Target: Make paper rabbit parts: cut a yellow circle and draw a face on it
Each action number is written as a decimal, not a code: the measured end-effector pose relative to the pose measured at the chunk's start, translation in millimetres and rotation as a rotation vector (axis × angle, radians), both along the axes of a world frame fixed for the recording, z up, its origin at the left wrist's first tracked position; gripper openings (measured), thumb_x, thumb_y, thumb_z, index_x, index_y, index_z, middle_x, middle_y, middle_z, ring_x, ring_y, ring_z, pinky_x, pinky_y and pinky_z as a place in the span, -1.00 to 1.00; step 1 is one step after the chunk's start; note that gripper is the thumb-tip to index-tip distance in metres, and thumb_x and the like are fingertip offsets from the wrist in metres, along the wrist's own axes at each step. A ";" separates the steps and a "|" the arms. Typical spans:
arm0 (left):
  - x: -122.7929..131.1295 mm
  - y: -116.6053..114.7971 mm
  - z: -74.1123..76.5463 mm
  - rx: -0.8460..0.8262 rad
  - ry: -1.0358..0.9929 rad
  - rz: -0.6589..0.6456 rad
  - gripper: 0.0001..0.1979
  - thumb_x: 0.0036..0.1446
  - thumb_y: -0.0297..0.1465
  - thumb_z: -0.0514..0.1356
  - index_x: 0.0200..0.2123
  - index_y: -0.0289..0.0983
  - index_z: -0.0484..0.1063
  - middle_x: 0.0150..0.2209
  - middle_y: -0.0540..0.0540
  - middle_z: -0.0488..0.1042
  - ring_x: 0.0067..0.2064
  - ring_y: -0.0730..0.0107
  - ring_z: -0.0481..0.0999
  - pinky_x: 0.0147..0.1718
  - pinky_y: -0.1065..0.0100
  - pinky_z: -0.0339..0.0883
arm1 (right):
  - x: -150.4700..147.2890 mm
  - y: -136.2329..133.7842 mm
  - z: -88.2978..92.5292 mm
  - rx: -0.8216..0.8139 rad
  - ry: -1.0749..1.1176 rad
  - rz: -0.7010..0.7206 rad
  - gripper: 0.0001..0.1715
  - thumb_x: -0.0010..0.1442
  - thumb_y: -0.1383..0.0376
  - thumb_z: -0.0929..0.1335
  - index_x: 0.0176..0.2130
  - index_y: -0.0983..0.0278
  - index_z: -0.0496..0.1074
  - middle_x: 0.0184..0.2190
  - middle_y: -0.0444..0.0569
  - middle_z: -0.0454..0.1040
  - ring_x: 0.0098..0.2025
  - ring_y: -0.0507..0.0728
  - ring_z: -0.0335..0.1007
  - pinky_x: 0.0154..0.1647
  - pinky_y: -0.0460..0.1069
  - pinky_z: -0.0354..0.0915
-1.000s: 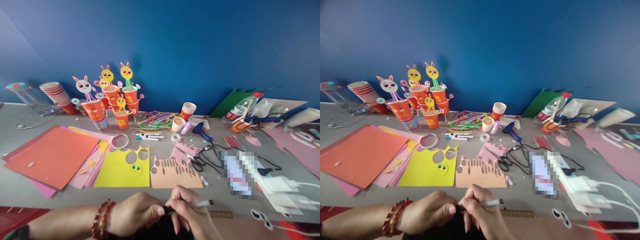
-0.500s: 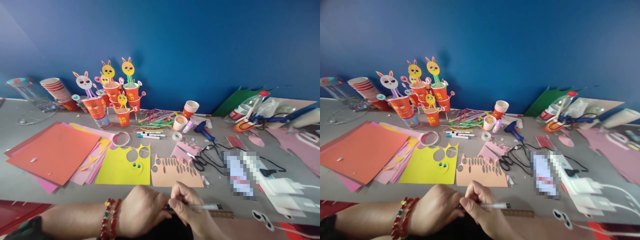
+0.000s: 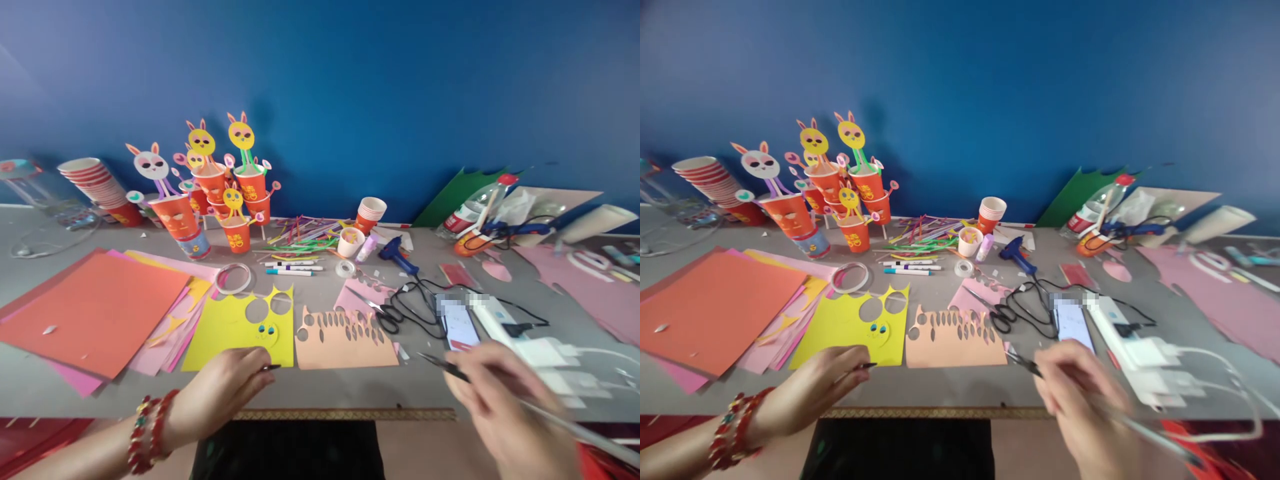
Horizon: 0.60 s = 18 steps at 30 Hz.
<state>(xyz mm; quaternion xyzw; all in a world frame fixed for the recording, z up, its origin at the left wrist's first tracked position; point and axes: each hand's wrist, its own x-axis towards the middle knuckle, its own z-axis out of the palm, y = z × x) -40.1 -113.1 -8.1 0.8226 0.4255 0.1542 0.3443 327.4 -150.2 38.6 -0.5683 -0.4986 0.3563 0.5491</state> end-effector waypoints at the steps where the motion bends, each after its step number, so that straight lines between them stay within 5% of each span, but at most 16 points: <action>1: 4.4 1.7 -2.0 0.107 0.013 -0.046 -0.74 0.42 -0.27 -0.06 -0.29 -0.23 0.29 -0.37 -0.01 0.40 -0.39 0.40 0.37 -0.38 0.42 0.20 | -1.1 4.1 -8.2 0.027 -0.010 -0.042 -0.64 0.14 0.00 0.48 -0.44 0.19 0.42 -0.70 -0.20 0.22 -0.69 0.00 0.09 -0.71 -0.09 0.04; 8: 36.3 4.3 -19.8 0.291 0.047 -0.215 -0.81 0.40 -0.41 -0.05 -0.20 -0.22 0.35 -0.29 -0.07 0.51 -0.30 0.28 0.49 -0.30 0.34 0.36 | 2.0 25.9 -50.5 -0.104 -0.072 -0.025 -0.59 0.13 0.00 0.48 -0.21 0.27 0.52 -0.47 0.02 0.58 -0.57 0.06 0.38 -0.64 -0.09 0.33; 18: 57.2 8.6 -26.0 0.425 0.055 -0.347 -0.87 0.32 -0.44 0.11 -0.10 -0.26 0.42 0.03 -0.14 0.54 0.05 0.15 0.50 0.02 0.16 0.41 | 7.5 33.8 -79.4 -0.078 -0.407 0.098 -0.52 0.36 -0.02 0.24 -0.20 0.24 0.58 -0.60 -0.12 0.42 -0.60 0.03 0.32 -0.60 -0.12 0.28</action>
